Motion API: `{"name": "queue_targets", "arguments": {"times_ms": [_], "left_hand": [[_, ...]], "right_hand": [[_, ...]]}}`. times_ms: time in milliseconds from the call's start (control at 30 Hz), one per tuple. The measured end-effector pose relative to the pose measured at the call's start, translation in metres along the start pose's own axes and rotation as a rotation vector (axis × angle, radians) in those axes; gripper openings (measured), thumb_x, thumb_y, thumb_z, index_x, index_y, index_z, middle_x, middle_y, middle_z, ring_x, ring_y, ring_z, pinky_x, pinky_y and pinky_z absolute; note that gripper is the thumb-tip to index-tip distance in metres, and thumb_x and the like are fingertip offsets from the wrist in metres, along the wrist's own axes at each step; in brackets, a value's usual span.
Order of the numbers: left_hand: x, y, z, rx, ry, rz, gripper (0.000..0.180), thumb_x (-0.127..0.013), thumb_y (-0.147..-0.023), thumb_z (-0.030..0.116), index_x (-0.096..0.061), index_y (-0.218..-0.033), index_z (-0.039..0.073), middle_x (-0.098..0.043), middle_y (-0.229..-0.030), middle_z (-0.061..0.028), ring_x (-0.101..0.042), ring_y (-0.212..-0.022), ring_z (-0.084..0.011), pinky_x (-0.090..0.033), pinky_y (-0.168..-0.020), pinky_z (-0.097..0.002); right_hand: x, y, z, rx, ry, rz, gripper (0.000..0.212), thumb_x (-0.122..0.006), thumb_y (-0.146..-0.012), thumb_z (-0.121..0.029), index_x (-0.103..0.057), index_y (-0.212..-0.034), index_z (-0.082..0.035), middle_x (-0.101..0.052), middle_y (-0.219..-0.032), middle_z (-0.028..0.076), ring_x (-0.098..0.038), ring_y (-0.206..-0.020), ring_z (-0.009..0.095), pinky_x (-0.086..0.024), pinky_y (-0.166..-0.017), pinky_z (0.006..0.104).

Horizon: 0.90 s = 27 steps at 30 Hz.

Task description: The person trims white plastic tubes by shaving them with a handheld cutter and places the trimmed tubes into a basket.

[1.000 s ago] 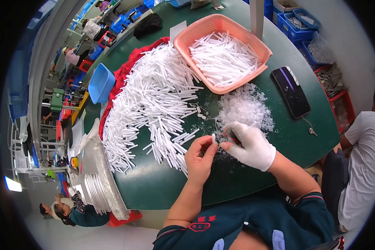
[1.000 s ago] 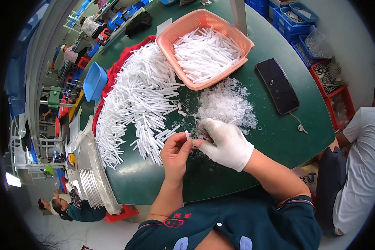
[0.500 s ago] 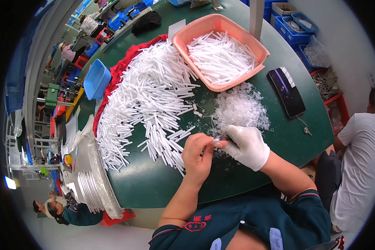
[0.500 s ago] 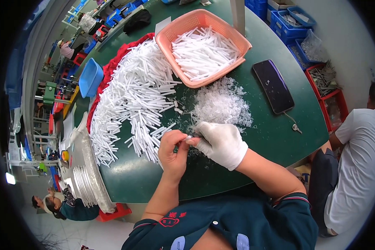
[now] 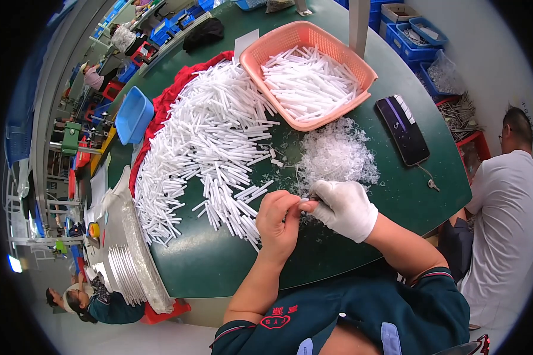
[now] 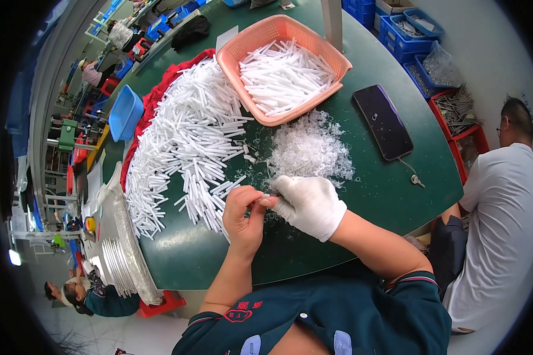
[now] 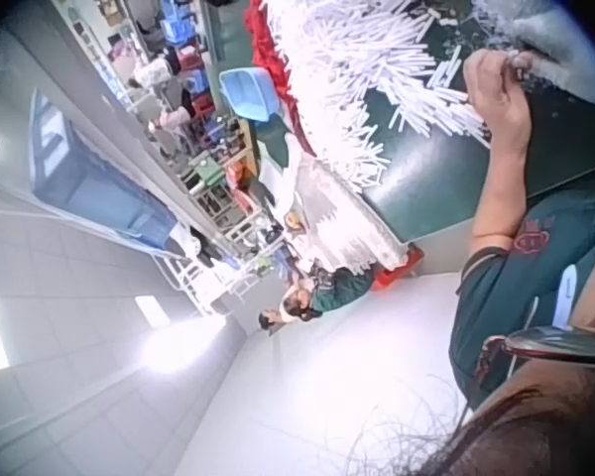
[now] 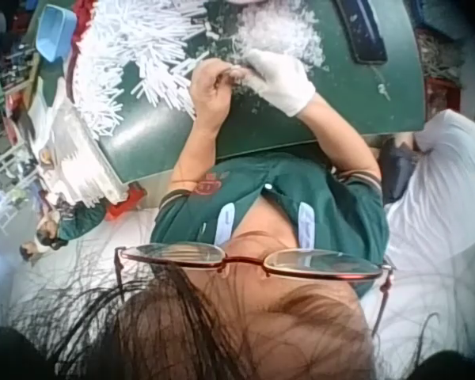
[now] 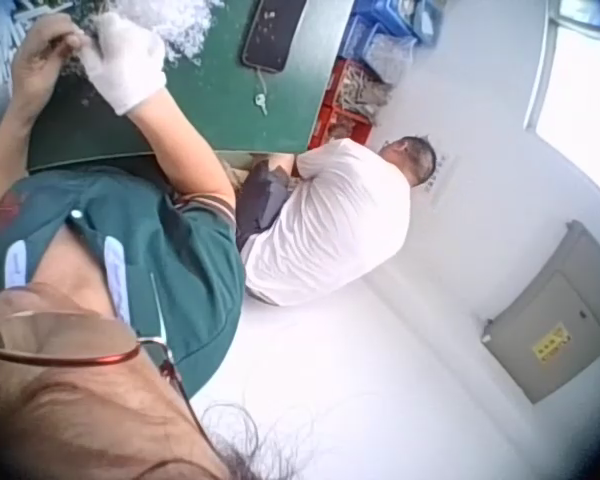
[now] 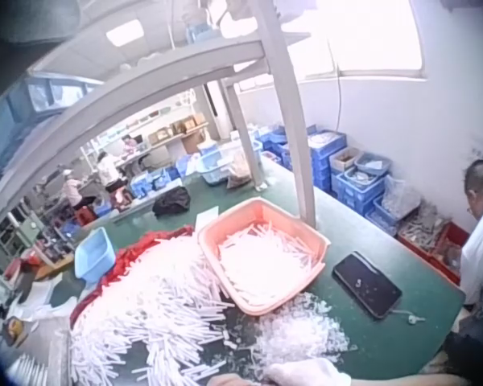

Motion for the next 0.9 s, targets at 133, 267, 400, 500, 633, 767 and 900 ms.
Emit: {"name": "queue_targets", "arguments": {"times_ms": [133,267,400,500,633,767,900], "left_hand": [[0.001,-0.001,0.001,-0.014,-0.006,0.000,0.027,-0.063,-0.071,-0.012,-0.058,-0.091,0.004,-0.056,-0.087,-0.0102,-0.055,-0.071,-0.0224,-0.045,-0.060,-0.0289],[0.001,-0.002,0.002,-0.020,-0.015,0.008,0.027,-0.063,-0.071,-0.012,-0.058,-0.092,0.004,-0.056,-0.086,-0.0103,-0.055,-0.071,-0.0226,-0.045,-0.060,-0.0290],[-0.002,0.000,0.000,-0.006,0.003,-0.015,0.022,-0.063,-0.075,-0.009,-0.057,-0.093,0.003,-0.055,-0.085,-0.0081,-0.052,-0.075,-0.0183,-0.043,-0.063,-0.0258],[-0.002,0.000,0.000,0.000,-0.001,-0.017,0.021,-0.063,-0.075,-0.009,-0.057,-0.092,0.003,-0.055,-0.086,-0.0082,-0.053,-0.075,-0.0184,-0.043,-0.064,-0.0260],[-0.001,-0.001,0.000,0.022,0.005,-0.016,0.019,-0.063,-0.076,-0.007,-0.058,-0.092,0.003,-0.056,-0.086,-0.0079,-0.052,-0.073,-0.0172,-0.043,-0.063,-0.0251],[0.001,0.000,-0.003,0.051,-0.011,-0.002,0.018,-0.064,-0.077,-0.006,-0.058,-0.092,0.003,-0.055,-0.085,-0.0075,-0.051,-0.070,-0.0157,-0.042,-0.061,-0.0233],[0.001,-0.002,0.000,0.030,-0.052,-0.007,0.016,-0.067,-0.077,-0.002,-0.059,-0.090,0.002,-0.055,-0.084,-0.0061,-0.050,-0.068,-0.0133,-0.042,-0.059,-0.0226]], "right_hand": [[-0.001,-0.001,0.001,-0.007,0.015,-0.018,0.028,-0.064,-0.082,-0.031,-0.058,-0.081,-0.004,-0.057,-0.065,0.016,-0.057,-0.060,0.037,-0.045,-0.051,0.0394],[-0.002,-0.003,0.001,-0.023,0.047,-0.031,0.031,-0.063,-0.083,-0.034,-0.056,-0.078,-0.004,-0.056,-0.064,0.016,-0.057,-0.060,0.037,-0.044,-0.051,0.0399],[-0.003,-0.002,0.000,-0.014,0.082,-0.034,0.033,-0.061,-0.084,-0.034,-0.053,-0.073,-0.004,-0.054,-0.062,0.017,-0.056,-0.060,0.038,-0.043,-0.051,0.0415],[-0.003,-0.002,-0.003,-0.014,0.097,-0.045,0.033,-0.060,-0.084,-0.033,-0.052,-0.071,-0.003,-0.054,-0.062,0.017,-0.055,-0.060,0.038,-0.043,-0.051,0.0424],[-0.008,-0.003,-0.001,-0.020,0.065,-0.142,0.030,-0.062,-0.083,-0.030,-0.054,-0.073,-0.003,-0.054,-0.061,0.017,-0.055,-0.056,0.037,-0.043,-0.050,0.0412],[-0.011,0.000,0.016,-0.226,-0.204,-0.248,0.029,-0.068,-0.080,-0.027,-0.054,-0.075,-0.002,-0.048,-0.057,0.008,-0.047,-0.050,0.018,-0.040,-0.050,0.0321],[-0.007,-0.002,0.028,-0.337,-0.390,-0.209,0.024,-0.069,-0.080,-0.021,-0.056,-0.078,-0.001,-0.045,-0.061,0.001,-0.038,-0.059,0.007,-0.037,-0.053,0.0254]]}}
Point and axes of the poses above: each hand's wrist, its own y-axis away from the middle knuckle, its own x-axis out of the back of the hand, z = x × y, the point moved 9 cm from there along -y, towards the middle knuckle
